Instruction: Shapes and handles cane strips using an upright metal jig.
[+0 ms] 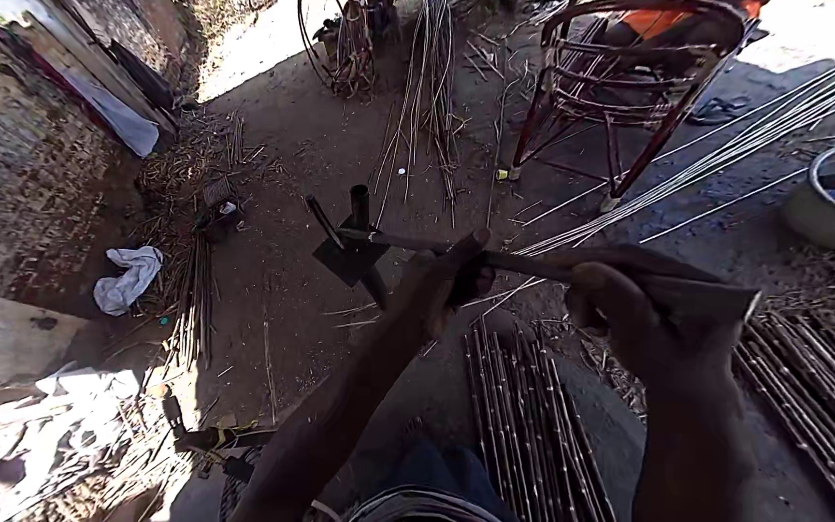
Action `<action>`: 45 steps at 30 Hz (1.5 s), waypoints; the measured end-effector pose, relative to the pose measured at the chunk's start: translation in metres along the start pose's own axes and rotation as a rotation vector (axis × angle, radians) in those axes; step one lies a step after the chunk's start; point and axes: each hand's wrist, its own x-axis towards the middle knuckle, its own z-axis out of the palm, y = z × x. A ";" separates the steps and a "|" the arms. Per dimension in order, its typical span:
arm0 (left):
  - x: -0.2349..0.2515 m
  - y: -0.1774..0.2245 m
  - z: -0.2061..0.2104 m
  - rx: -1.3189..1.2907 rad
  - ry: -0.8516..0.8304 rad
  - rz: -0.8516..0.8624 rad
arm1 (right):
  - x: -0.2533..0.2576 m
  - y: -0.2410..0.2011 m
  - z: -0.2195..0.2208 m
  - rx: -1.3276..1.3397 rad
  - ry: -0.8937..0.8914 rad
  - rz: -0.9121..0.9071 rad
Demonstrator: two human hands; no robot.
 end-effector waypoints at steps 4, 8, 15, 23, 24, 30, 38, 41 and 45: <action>0.091 -0.003 0.055 0.032 0.163 0.087 | 0.091 0.104 -0.054 0.280 0.027 0.125; 0.112 -0.004 0.070 -0.033 0.247 0.091 | 0.110 0.116 -0.048 0.257 0.129 0.231; -0.034 -0.003 -0.068 0.087 -0.048 -0.047 | -0.051 -0.031 0.091 -0.087 0.093 0.156; -0.030 0.000 -0.110 0.055 -0.028 -0.001 | -0.046 -0.024 0.136 -0.179 0.088 0.112; -0.025 0.002 -0.107 0.045 -0.034 -0.007 | -0.040 -0.019 0.133 -0.152 0.095 0.117; 0.015 0.014 -0.045 0.008 0.045 -0.029 | 0.009 0.018 0.077 0.177 0.167 0.108; 0.138 0.024 0.045 -0.050 0.383 0.006 | 0.145 0.165 0.008 0.446 0.186 0.369; 0.096 0.007 0.024 0.011 0.329 0.024 | 0.084 0.103 0.032 0.342 0.238 0.209; 0.036 -0.062 -0.051 0.211 0.238 0.140 | -0.084 0.059 0.064 0.121 0.024 0.306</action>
